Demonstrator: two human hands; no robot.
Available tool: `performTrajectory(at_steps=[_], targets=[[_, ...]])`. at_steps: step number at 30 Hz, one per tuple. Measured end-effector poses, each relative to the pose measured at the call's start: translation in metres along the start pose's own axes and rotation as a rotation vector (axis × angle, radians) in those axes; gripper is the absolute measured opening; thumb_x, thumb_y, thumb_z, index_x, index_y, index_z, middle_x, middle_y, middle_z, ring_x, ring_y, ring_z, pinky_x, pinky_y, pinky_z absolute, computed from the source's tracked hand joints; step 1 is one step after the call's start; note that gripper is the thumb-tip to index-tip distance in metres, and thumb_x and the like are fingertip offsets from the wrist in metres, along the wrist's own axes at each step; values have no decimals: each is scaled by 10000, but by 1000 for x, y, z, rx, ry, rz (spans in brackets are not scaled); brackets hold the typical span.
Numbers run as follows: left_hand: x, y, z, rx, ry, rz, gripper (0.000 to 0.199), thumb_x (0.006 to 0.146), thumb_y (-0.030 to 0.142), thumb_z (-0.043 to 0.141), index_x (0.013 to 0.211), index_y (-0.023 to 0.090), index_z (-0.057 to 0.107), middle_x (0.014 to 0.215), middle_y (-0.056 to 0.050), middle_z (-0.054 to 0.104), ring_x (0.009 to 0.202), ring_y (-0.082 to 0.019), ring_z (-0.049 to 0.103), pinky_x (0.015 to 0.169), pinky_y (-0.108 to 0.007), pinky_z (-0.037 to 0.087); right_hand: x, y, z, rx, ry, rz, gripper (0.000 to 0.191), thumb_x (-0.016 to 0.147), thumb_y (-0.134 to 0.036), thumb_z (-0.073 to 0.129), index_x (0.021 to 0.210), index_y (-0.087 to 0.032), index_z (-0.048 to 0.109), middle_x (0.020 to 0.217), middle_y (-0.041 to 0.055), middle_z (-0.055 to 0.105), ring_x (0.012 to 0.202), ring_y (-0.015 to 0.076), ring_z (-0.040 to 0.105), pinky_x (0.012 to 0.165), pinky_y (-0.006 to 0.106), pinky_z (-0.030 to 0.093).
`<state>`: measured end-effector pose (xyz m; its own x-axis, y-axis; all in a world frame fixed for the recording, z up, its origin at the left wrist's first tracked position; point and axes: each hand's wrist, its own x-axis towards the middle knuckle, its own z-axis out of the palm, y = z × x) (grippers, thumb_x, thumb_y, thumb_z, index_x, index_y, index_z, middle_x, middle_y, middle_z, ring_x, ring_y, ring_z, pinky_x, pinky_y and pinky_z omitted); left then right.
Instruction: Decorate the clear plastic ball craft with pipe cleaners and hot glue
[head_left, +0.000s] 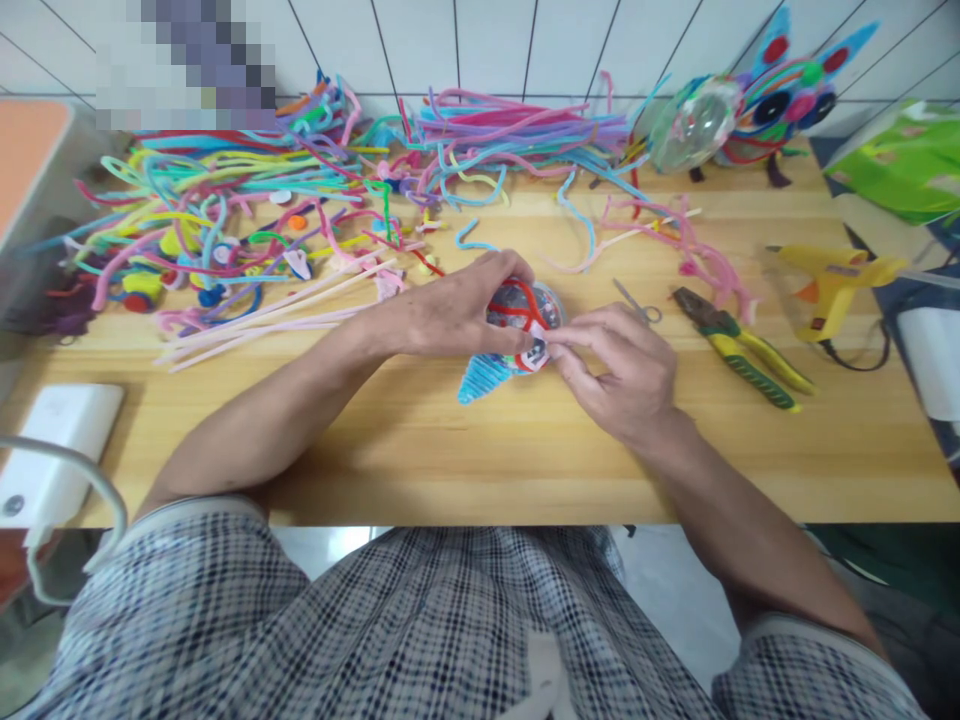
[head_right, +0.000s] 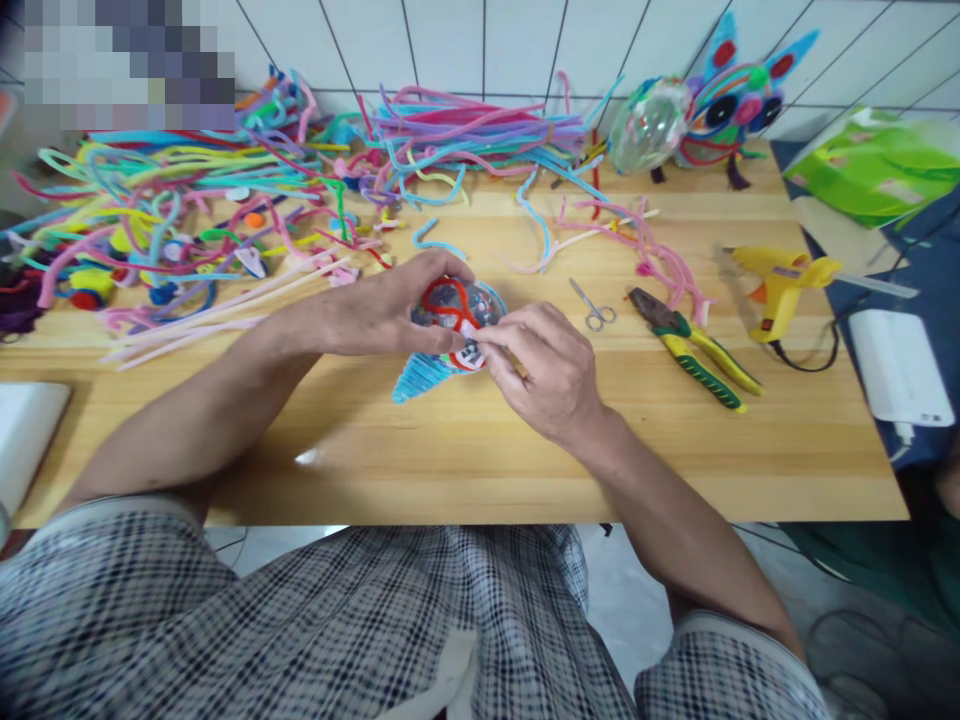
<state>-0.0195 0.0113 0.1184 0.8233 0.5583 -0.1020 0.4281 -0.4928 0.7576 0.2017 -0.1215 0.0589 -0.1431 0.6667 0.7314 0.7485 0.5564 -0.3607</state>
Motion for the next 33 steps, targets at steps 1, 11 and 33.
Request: performTrajectory(at_steps=[1, 11, 33], targets=[[0, 0, 0, -2, 4, -4, 616, 840, 519, 844, 1334, 223, 629, 1258, -88, 697, 1022, -230, 687, 878, -387, 580, 0, -1, -1, -17, -10, 7, 194, 1013, -174, 763, 1122, -319, 831, 990, 16, 821, 872, 212, 751, 819, 404, 629], [0, -3, 3, -46, 41, 19, 553, 822, 457, 867, 1268, 218, 641, 1149, -65, 687, 984, -226, 672, 851, -387, 575, 1, -4, -3, -145, 46, -169, 183, 1007, -164, 783, 1121, -303, 746, 933, -23, 810, 791, 178, 746, 699, 341, 593], [-1, -3, 5, -41, 80, 0, 538, 871, 490, 825, 1298, 215, 650, 1048, -40, 665, 1071, -246, 652, 937, -390, 553, -6, -10, -2, -55, -27, 18, 298, 993, -95, 737, 1159, -319, 840, 990, 12, 859, 839, 186, 806, 756, 336, 669]])
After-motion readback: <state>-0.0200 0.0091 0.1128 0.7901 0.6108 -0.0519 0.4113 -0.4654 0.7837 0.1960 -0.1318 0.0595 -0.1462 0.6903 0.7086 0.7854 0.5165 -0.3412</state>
